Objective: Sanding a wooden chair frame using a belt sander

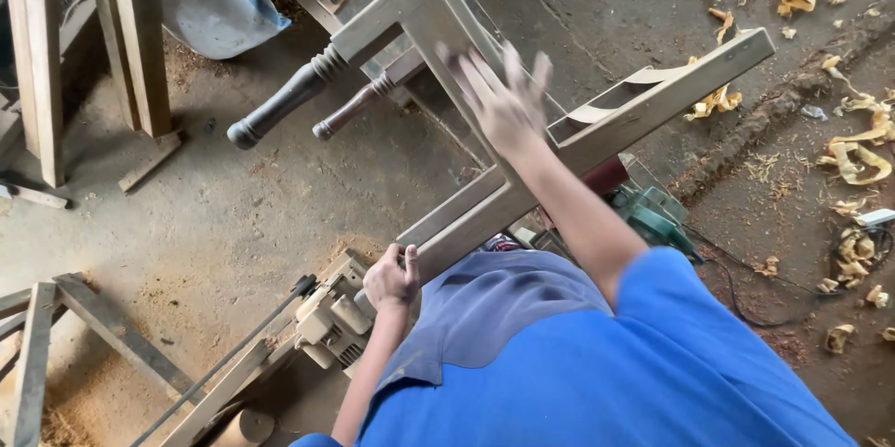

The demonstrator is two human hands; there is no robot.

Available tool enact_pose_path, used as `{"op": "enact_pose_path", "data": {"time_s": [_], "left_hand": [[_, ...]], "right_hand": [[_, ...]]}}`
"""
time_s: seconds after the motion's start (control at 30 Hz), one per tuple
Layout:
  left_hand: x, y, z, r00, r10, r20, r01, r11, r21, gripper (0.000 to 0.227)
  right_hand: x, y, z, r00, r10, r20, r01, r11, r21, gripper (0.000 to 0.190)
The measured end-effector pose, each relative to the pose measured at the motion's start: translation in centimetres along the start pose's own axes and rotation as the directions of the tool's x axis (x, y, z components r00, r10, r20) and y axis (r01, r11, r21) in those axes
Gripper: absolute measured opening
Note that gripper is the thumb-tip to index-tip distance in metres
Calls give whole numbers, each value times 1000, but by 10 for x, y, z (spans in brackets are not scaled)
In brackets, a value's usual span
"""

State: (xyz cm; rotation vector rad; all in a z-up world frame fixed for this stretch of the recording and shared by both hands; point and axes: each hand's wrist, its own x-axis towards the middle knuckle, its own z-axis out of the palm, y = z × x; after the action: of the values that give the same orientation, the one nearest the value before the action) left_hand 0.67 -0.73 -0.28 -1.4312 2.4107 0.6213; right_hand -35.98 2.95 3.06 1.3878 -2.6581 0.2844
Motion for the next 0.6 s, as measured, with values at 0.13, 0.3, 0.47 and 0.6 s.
{"op": "enact_pose_path", "data": {"time_s": [0.13,0.3,0.47,0.6], "left_hand": [[4,-2,5,1000,11,-11,-11,999,-30,53],[3,-2,2,1000,16,4,-16,998,-63,53],[7,-2,9,997,39,-64,-45,995,-94,63],[4,-5,11,996,51,-73,-57,994,-92,67]], "right_hand": [[-120,10,-41,990,6,-142,-22,993,-115,50],[-76,9,-15,995,20,-93,-20,1000,8,63],[59,-29,-9,998,49,39,-55,984,170,67],[39,-32,-15,996,25,-88,-6,976,219,54]]}}
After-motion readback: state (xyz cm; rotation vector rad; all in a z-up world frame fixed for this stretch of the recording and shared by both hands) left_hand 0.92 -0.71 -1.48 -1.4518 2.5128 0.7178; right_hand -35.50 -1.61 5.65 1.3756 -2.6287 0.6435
